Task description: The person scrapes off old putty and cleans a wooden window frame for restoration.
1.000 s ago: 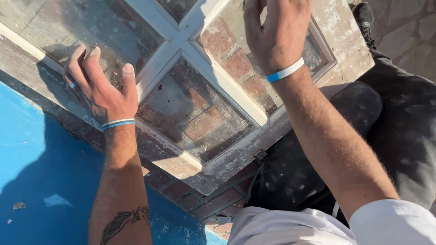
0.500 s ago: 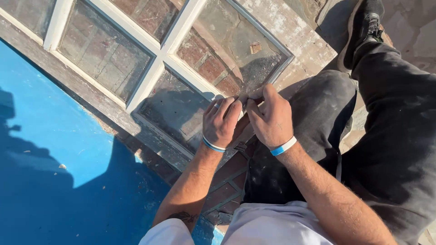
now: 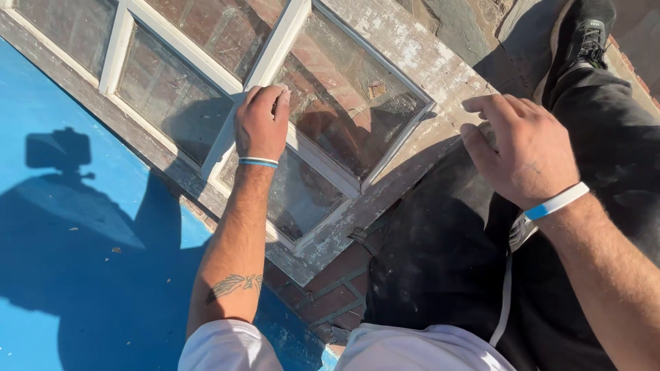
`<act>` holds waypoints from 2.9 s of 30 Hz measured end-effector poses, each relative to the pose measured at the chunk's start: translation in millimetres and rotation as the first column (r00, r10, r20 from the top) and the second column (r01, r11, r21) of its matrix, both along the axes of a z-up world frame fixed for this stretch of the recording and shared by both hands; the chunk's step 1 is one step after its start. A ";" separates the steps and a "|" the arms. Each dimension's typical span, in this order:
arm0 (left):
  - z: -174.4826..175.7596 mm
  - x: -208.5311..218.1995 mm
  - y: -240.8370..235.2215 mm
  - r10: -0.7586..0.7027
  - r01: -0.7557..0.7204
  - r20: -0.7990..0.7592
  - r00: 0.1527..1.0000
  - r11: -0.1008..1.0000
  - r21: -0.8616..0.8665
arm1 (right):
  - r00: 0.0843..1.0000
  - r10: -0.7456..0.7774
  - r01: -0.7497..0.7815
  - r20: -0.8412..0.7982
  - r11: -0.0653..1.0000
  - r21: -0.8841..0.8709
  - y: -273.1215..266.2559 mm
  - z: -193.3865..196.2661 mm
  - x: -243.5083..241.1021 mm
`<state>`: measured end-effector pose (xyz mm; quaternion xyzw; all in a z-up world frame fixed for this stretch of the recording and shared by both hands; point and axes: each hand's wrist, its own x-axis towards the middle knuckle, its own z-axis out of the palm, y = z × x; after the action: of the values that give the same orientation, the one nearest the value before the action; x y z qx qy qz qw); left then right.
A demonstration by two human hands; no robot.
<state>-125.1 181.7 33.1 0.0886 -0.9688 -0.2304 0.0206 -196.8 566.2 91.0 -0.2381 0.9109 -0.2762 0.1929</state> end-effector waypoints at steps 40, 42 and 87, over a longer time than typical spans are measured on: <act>-38.5 -43.5 -25.6 -0.217 0.227 0.090 0.972 0.772 -0.594 | 0.993 0.116 -0.115 0.003 0.982 0.147 -40.2 -76.4 -33.3; -37.2 -29.6 -37.2 -0.241 0.260 0.111 0.964 0.775 -0.576 | 0.996 0.088 -0.090 0.023 0.989 0.114 -40.5 -74.8 -35.8; -48.2 -85.1 -3.5 -0.215 0.198 0.032 0.976 0.816 -0.543 | 0.991 0.127 -0.131 0.035 0.973 0.190 -44.9 -51.1 -44.5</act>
<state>-210.3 178.2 -15.0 -0.0298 -0.9976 0.0512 0.0345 -241.4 521.3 39.9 -0.2738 0.9137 -0.1766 0.2430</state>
